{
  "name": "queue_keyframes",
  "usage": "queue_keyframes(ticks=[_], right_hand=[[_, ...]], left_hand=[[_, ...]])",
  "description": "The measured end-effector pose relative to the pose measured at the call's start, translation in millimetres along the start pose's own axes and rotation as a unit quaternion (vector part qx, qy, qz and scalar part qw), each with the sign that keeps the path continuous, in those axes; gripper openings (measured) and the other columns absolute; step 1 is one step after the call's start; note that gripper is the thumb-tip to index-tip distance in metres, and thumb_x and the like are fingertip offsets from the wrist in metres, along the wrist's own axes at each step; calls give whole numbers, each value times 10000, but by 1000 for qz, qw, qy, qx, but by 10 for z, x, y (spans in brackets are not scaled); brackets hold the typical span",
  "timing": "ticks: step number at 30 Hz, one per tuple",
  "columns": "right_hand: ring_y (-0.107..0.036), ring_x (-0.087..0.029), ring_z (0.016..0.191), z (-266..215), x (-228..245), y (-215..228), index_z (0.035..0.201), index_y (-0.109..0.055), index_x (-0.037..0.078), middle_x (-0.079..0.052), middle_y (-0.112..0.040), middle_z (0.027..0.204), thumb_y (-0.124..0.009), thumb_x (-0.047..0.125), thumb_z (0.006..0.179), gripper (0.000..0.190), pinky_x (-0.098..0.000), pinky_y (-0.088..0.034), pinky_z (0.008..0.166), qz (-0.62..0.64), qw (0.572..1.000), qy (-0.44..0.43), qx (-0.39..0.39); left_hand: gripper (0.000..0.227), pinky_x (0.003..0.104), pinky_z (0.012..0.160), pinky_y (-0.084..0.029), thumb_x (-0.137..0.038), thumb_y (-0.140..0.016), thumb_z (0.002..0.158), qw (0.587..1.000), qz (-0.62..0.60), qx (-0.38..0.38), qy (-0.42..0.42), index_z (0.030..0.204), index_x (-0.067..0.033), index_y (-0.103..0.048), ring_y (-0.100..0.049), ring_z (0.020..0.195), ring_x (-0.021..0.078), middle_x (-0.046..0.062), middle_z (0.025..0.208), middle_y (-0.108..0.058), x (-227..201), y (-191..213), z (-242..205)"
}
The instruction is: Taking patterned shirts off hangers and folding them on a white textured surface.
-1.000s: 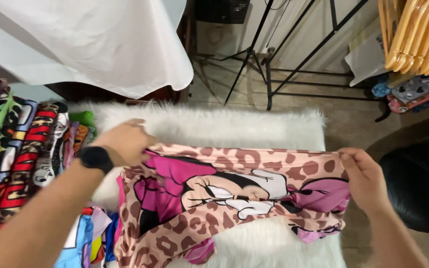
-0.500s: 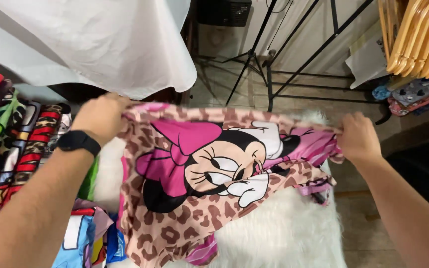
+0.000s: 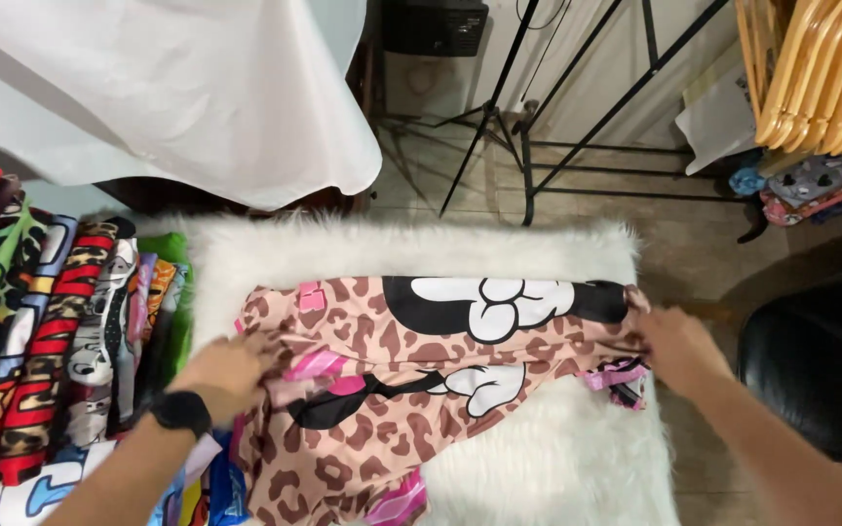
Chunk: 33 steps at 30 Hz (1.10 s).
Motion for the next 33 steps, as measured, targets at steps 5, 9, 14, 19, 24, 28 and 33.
queue_keyframes(ticks=[5, 9, 14, 19, 24, 28, 33], right_hand=[[-621, -415, 1049, -605, 295, -309, 1180, -639, 35, -207, -650, 1103, -793, 193, 661, 564, -490, -520, 868, 111, 984, -69, -125], [-678, -370, 1046, -1209, 42, -1201, 1274, -599, 18, -190, -675, 1125, -832, 304, 757, 636, -457, -540, 880, 257, 913, -283, -145], [-695, -294, 926, -1356, 0, -1687, 1278, -605, 26, -139, -738, 1028, -853, 353, 766, 656, -432, -526, 799, 372, 835, -389, -117], [-660, -208, 719, -1190, -173, -1578, 1255, -644, 19, -144, -736, 894, -882, 311, 751, 629, -384, -510, 651, 453, 783, -415, -98], [-623, -139, 754, -1256, -668, -1403, 1057, -815, -20, -59, -772, 870, -766, 188, 890, 271, -296, -490, 680, 548, 771, -320, -60], [-682, -202, 848, -1510, -789, -571, 1095, -743, -7, -116, -760, 971, -716, 114, 938, 200, -351, -532, 782, 576, 743, -328, -94], [-652, -305, 1041, -1742, -670, -106, 1042, -572, 90, -133, -605, 1117, -434, -4, 1053, 168, -611, -565, 945, 776, 507, -297, -228]], left_hand=[[597, 426, 1040, -484, -248, -718, 818, 980, -137, -95, 113, 1371, -109, -542, -563, 1241, 325, 150, 1376, -527, -490, -372, -235], [452, 495, 975, -482, -189, -761, 696, 830, -277, -474, 99, 1125, -111, -644, -598, 1156, 396, 195, 1262, -600, -1180, -464, -774], [694, 501, 848, -522, -450, -870, 589, 835, -328, -420, 139, 1193, -153, -701, -613, 1015, 375, 152, 1151, -640, -1936, -1463, -602], [951, 580, 847, -514, -555, -909, 395, 846, -237, -366, 305, 1229, -142, -713, -624, 1008, 435, 199, 1152, -642, -1887, -1419, -616], [444, 474, 836, -562, -350, -829, 664, 857, -270, -400, 182, 1045, -163, -699, -694, 889, 351, 105, 986, -716, -1556, -2199, -491], [272, 293, 553, -529, -78, -707, 763, 721, -483, -459, 192, 1028, -115, -754, -682, 597, 164, 83, 891, -753, -965, -2558, -707], [48, 275, 780, -536, -28, -659, 981, 638, -456, -602, 151, 1011, -65, -661, -690, 804, 156, 114, 906, -710, -691, -1965, -1296]])
Point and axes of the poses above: each hand's wrist, its own z-axis towards the middle knuckle, its own y-axis out of the back of the hand, x = y × z, the point moved 8 cm from there along z, towards the middle knuckle
